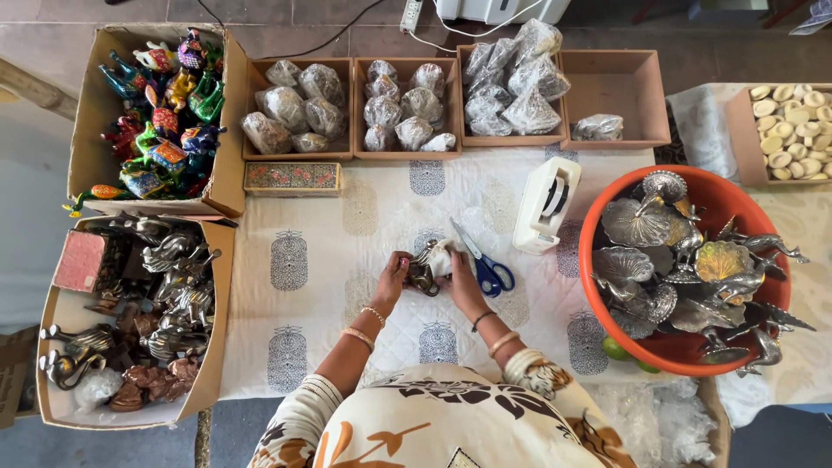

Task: The recorder is seen wrapping small decorative items in bubble wrap and organizing them into boxes.

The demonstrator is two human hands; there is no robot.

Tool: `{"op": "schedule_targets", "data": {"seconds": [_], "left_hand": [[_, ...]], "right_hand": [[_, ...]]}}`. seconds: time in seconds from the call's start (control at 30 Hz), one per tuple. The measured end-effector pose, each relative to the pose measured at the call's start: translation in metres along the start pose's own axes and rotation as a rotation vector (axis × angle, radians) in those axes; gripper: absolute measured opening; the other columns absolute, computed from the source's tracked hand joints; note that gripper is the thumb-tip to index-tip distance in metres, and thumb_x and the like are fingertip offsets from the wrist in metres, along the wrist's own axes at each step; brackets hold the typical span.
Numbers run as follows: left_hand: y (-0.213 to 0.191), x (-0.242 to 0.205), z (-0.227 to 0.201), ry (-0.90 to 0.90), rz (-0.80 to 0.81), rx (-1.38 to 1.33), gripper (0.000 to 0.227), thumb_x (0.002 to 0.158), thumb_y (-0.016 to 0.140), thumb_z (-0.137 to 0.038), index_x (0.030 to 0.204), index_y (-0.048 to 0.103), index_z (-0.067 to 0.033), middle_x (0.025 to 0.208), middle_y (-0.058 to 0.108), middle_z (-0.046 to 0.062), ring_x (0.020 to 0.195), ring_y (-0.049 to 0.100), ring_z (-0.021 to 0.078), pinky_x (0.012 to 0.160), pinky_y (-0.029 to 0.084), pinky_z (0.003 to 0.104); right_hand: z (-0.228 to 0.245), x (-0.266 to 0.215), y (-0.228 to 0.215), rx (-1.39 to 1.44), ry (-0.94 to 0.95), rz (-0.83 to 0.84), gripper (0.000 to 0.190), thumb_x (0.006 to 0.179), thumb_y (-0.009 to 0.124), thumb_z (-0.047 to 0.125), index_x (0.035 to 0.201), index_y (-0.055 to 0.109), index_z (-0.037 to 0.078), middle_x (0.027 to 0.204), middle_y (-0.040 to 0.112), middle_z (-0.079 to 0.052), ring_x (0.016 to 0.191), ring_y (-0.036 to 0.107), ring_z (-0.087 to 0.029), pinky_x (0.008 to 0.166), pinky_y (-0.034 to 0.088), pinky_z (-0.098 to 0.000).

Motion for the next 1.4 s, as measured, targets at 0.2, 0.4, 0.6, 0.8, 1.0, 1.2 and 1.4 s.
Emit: {"op": "schedule_targets", "data": {"seconds": [0.2,0.4,0.6,0.8,1.0,1.2,1.4], "left_hand": [[-0.005,0.01,0.012,-0.06,0.083,-0.177,0.022,0.109,0.046,-0.027,0.12,0.057,-0.0115,0.107,0.068,0.007,0.091,0.067,0.0178,0.074,0.059,0.038],[-0.014,0.009,0.015,-0.139,0.119,-0.391,0.022,0.108,0.045,-0.026,0.119,0.059,-0.0132,0.108,0.069,0.006,0.098,0.069,0.0201,0.082,0.06,0.047],[-0.021,0.012,0.019,-0.143,0.161,-0.504,0.022,0.108,0.047,-0.027,0.117,0.061,-0.0125,0.104,0.07,0.007,0.094,0.069,0.0233,0.081,0.06,0.05],[-0.024,0.01,0.021,-0.131,0.153,-0.597,0.021,0.109,0.041,-0.024,0.116,0.057,-0.013,0.099,0.07,0.011,0.088,0.07,0.0248,0.077,0.059,0.05],[-0.029,0.018,0.038,-0.092,0.152,-0.637,0.021,0.111,0.04,-0.025,0.117,0.056,-0.0128,0.098,0.069,0.011,0.087,0.069,0.0249,0.076,0.059,0.049],[-0.023,0.004,0.013,-0.098,0.138,-0.573,0.023,0.109,0.043,-0.027,0.118,0.058,-0.0122,0.102,0.07,0.013,0.091,0.07,0.0258,0.08,0.059,0.048],[-0.018,-0.001,0.001,-0.104,0.142,-0.479,0.022,0.107,0.048,-0.023,0.12,0.06,-0.0105,0.111,0.072,0.013,0.101,0.071,0.0264,0.088,0.059,0.047]], "right_hand": [[-0.053,0.012,0.015,-0.042,0.198,0.106,0.06,0.083,0.085,0.033,0.126,0.057,0.001,0.118,0.07,-0.018,0.109,0.069,-0.034,0.092,0.055,-0.0394],[-0.042,0.028,0.021,0.478,0.185,0.088,0.059,0.102,0.06,0.047,0.138,0.057,0.001,0.132,0.062,-0.013,0.122,0.059,-0.02,0.106,0.045,-0.0311],[-0.062,0.016,0.058,1.237,0.558,0.107,0.064,0.095,0.062,0.051,0.14,0.053,0.006,0.131,0.064,0.001,0.123,0.055,-0.012,0.105,0.043,-0.0289],[-0.108,-0.018,0.106,1.042,0.682,0.239,0.069,0.109,0.056,0.059,0.148,0.061,0.003,0.114,0.056,-0.002,0.097,0.038,-0.022,0.084,0.033,-0.0373],[-0.016,-0.043,0.069,1.109,0.615,0.301,0.071,0.093,0.048,0.062,0.134,0.048,0.003,0.124,0.067,-0.011,0.113,0.067,-0.021,0.101,0.057,-0.0362],[-0.049,-0.057,0.092,1.065,0.542,0.31,0.053,0.099,0.057,0.046,0.121,0.058,-0.003,0.105,0.072,-0.014,0.096,0.074,-0.022,0.093,0.062,-0.0375],[-0.066,-0.048,0.075,0.734,0.564,0.109,0.038,0.098,0.065,0.039,0.106,0.063,0.001,0.07,0.066,-0.004,0.058,0.065,-0.012,0.053,0.053,-0.0273]]}}
Point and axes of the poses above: each hand's wrist, its own x-axis towards the middle knuckle, its own y-axis out of the palm, z = x × y, the point moved 8 cm from there along x, towards the middle knuckle
